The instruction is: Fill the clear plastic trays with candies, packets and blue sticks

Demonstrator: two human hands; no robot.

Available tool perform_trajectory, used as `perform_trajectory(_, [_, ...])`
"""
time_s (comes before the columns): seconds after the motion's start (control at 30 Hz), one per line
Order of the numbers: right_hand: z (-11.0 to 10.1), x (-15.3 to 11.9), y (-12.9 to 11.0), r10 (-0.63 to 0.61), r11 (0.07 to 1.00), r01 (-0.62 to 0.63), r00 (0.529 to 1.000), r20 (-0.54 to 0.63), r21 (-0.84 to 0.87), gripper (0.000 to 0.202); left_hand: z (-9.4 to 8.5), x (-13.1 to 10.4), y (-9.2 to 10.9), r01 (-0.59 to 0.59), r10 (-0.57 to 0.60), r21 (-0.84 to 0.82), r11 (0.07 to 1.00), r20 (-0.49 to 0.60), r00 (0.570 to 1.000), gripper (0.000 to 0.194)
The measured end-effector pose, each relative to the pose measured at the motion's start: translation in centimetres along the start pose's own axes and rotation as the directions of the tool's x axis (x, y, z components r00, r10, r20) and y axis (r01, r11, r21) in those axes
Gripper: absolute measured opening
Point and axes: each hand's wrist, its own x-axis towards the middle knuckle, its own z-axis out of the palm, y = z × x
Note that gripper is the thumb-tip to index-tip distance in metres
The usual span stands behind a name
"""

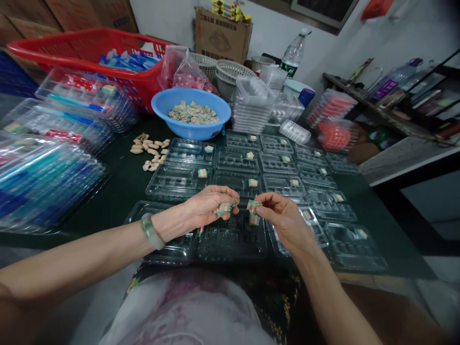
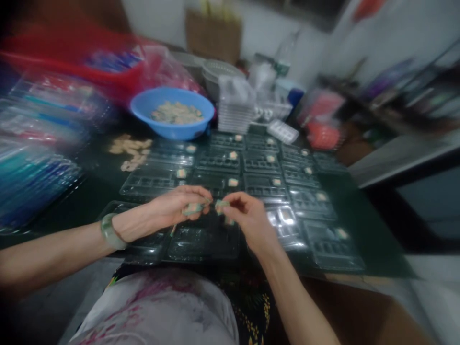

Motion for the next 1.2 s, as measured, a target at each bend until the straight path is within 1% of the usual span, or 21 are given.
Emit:
perform_trajectory(0.17, [0.3, -0.5, 0.6, 0.032, 0.995, -0.036, 0.999, 0.044, 0.093, 0.012, -0.3, 0.2, -0.4, 0.005, -0.005, -0.009, 1.0, 0.027, 1.0, 0.019])
perform_trajectory(0.3, [0.7, -0.8, 1.1, 0.024, 0.988, -0.031, 0.999, 0.046, 0.15, 0.011, 0.0, 0.2, -0.5, -0.019, 0.019, 0.027, 0.999, -0.025, 1.0, 0.018])
perform_trajectory(0.37, [1.1, -0.9, 1.4, 0.018, 0.988, -0.022, 1.0, 0.023, 0.156, 0.012, 0.3, 0.2, -0.6, -0.039, 0.04, 0.038, 0.999, -0.031, 0.999, 0.013])
perform_trajectory(0.43, [1.6, -0.8, 1.7, 0.004, 0.988, -0.001, 1.0, -0.016, 0.157, 0.012, 0.6, 0.2, -0.8, -0.053, 0.053, 0.026, 0.998, -0.013, 0.998, 0.01])
perform_trajectory(0.57, [2.3, -0.3, 2.5, -0.068, 0.985, 0.087, 0.99, -0.127, 0.151, 0.012, 0.9, 0.2, -1.1, -0.043, 0.043, 0.011, 0.999, -0.014, 0.999, 0.014])
perform_trajectory(0.67, [2.3, -0.2, 3.1, -0.101, 0.988, 0.119, 0.979, -0.176, 0.095, 0.012, 1.0, 0.1, -1.1, -0.037, 0.038, 0.045, 0.998, -0.014, 0.999, 0.02])
perform_trajectory(0.77, [2.0, -0.4, 3.2, -0.118, 0.993, 0.113, 0.982, -0.147, -0.043, 0.011, 1.1, -0.1, -0.9, -0.053, 0.053, 0.12, 0.991, -0.001, 0.999, 0.018])
perform_trajectory(0.87, [1.9, -0.6, 3.0, -0.136, 0.974, 0.11, 0.983, -0.126, -0.196, 0.009, 1.4, -0.2, -0.5, -0.04, 0.046, 0.196, 0.98, -0.024, 0.999, 0.018])
perform_trajectory(0.97, [2.0, -0.6, 2.7, -0.169, 0.955, 0.129, 0.977, -0.133, -0.266, 0.009, 1.5, -0.1, -0.3, -0.024, 0.035, 0.225, 0.974, -0.045, 0.998, 0.018])
perform_trajectory(1.07, [2.1, -0.4, 2.6, -0.166, 0.967, 0.128, 0.972, -0.166, -0.219, 0.015, 1.6, 0.0, -0.2, -0.022, 0.029, 0.22, 0.975, -0.031, 0.999, 0.022])
perform_trajectory(1.13, [2.1, -0.1, 2.6, -0.131, 0.982, 0.104, 0.975, -0.177, -0.155, 0.02, 1.6, 0.0, -0.2, -0.016, 0.025, 0.211, 0.977, -0.037, 0.999, 0.025])
perform_trajectory(1.2, [1.9, 0.3, 2.5, -0.086, 0.994, 0.074, 0.981, -0.173, -0.079, 0.019, 1.7, 0.1, -0.2, -0.02, 0.028, 0.232, 0.972, -0.034, 0.999, 0.026])
